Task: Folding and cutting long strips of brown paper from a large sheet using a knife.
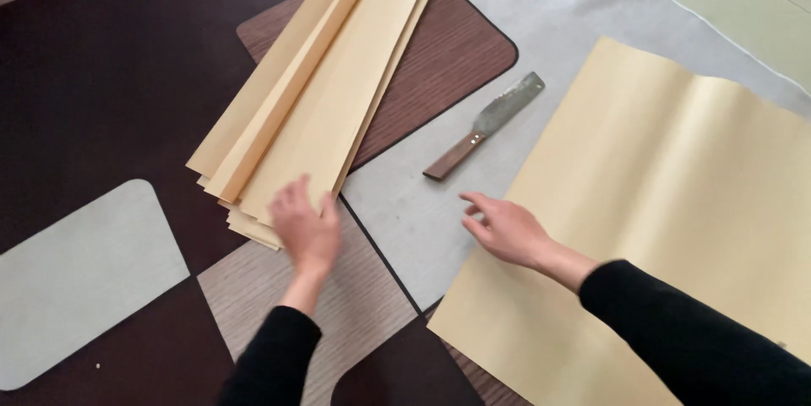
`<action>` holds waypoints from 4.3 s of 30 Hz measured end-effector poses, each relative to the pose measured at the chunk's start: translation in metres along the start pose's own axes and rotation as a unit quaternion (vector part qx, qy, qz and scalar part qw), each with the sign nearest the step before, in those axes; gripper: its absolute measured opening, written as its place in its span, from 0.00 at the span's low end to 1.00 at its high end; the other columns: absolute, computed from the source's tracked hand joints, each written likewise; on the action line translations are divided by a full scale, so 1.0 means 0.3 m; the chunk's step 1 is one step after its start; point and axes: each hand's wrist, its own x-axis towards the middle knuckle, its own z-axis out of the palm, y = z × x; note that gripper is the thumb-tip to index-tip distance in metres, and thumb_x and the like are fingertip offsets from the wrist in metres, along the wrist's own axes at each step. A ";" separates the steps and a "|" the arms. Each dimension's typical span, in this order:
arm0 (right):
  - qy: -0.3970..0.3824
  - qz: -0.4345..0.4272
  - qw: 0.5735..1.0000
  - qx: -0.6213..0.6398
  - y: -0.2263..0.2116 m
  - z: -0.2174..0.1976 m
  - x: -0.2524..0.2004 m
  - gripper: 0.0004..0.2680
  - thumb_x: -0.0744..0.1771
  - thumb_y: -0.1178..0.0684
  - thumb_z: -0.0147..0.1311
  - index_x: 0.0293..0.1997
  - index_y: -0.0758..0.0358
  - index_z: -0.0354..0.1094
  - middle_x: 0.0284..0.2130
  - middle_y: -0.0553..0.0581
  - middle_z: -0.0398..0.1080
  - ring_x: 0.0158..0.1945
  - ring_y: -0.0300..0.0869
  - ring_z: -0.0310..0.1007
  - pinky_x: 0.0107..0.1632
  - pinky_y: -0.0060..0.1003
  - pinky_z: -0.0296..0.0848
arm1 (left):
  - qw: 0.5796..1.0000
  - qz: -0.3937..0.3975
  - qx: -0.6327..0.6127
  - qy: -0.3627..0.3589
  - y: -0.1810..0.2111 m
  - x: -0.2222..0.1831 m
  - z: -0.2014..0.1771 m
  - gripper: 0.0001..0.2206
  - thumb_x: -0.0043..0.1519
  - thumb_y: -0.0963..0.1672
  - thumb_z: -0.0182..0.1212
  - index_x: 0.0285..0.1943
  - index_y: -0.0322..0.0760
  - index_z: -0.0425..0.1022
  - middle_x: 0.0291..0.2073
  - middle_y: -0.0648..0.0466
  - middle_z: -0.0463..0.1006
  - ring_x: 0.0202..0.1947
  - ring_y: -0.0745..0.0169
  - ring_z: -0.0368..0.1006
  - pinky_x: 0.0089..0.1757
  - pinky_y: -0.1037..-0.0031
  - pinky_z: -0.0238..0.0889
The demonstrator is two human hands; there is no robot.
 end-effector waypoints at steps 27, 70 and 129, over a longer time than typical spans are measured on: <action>-0.020 0.139 0.967 -0.212 0.376 0.137 -0.410 0.40 0.70 0.22 0.55 0.91 0.51 0.43 0.88 0.71 0.38 0.87 0.76 0.35 0.80 0.79 0.44 | 0.879 0.163 -0.056 -0.445 0.436 -0.482 -0.027 0.27 0.70 0.42 0.59 0.82 0.42 0.67 0.46 0.46 0.77 0.45 0.36 0.83 0.46 0.46 0.80; 0.049 0.341 0.928 0.143 0.462 0.142 -0.440 0.10 0.68 0.40 0.63 0.41 0.52 0.83 0.25 0.47 0.83 0.26 0.39 0.85 0.40 0.34 0.81 | 0.730 0.530 -0.032 -0.431 0.330 -0.496 0.057 0.32 0.80 0.55 0.42 0.94 0.53 0.48 0.91 0.59 0.51 0.89 0.46 0.45 0.77 0.41 0.43; 0.070 0.308 0.948 0.038 0.446 0.162 -0.439 0.11 0.68 0.43 0.61 0.43 0.58 0.83 0.22 0.56 0.82 0.30 0.48 0.88 0.52 0.49 0.84 | 0.709 0.588 -0.042 -0.386 0.251 -0.525 0.079 0.33 0.80 0.60 0.34 0.94 0.55 0.49 0.90 0.60 0.53 0.90 0.49 0.41 0.78 0.42 0.38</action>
